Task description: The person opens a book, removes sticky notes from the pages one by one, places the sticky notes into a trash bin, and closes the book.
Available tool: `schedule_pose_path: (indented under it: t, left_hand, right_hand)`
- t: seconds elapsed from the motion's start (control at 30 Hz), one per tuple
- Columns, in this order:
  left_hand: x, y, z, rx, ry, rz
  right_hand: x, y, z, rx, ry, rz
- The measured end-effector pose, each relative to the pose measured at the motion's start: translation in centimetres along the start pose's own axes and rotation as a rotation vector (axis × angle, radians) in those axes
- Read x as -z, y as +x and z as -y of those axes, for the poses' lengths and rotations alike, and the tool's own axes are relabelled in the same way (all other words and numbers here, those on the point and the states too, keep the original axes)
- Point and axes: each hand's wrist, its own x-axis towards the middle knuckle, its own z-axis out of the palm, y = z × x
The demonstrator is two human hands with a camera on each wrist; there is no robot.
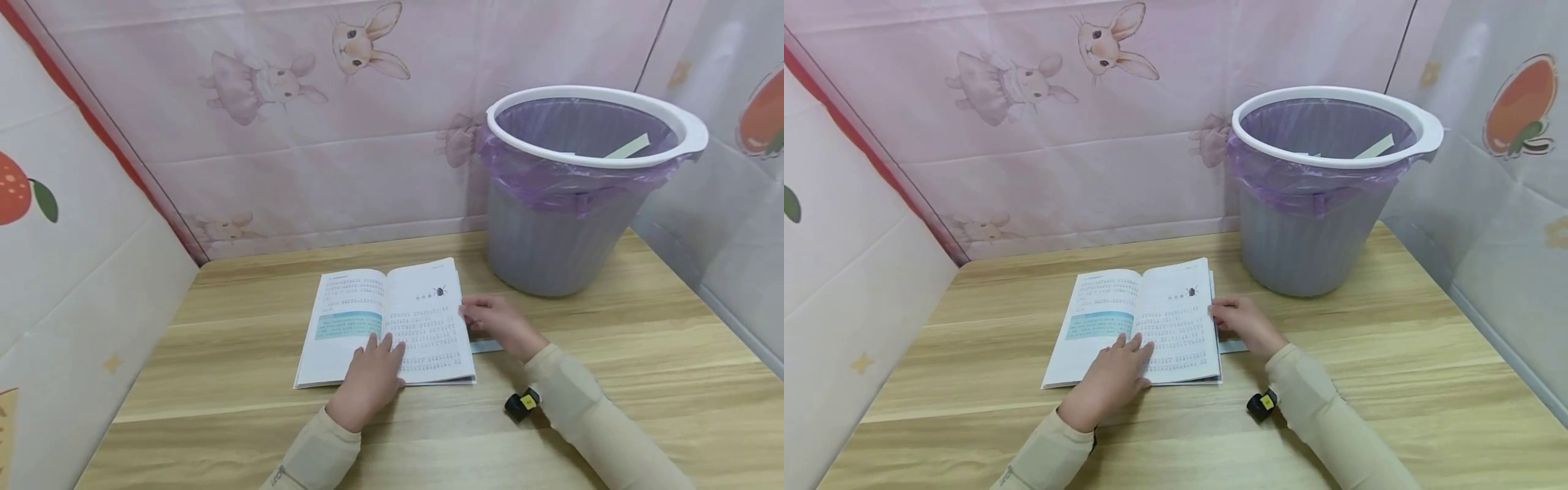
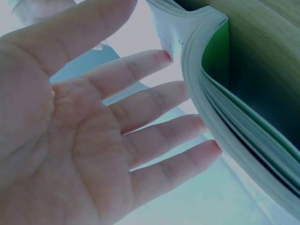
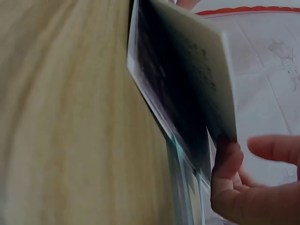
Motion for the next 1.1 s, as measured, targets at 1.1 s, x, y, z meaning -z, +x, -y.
schedule_pose_path:
  t: [1.1]
  left_hand:
    - [-3.6, -3.1, -7.4, -0.064, 0.253, -0.253]
  right_hand:
    - [-1.0, -2.6, 1.3, 0.079, -0.323, 0.364]
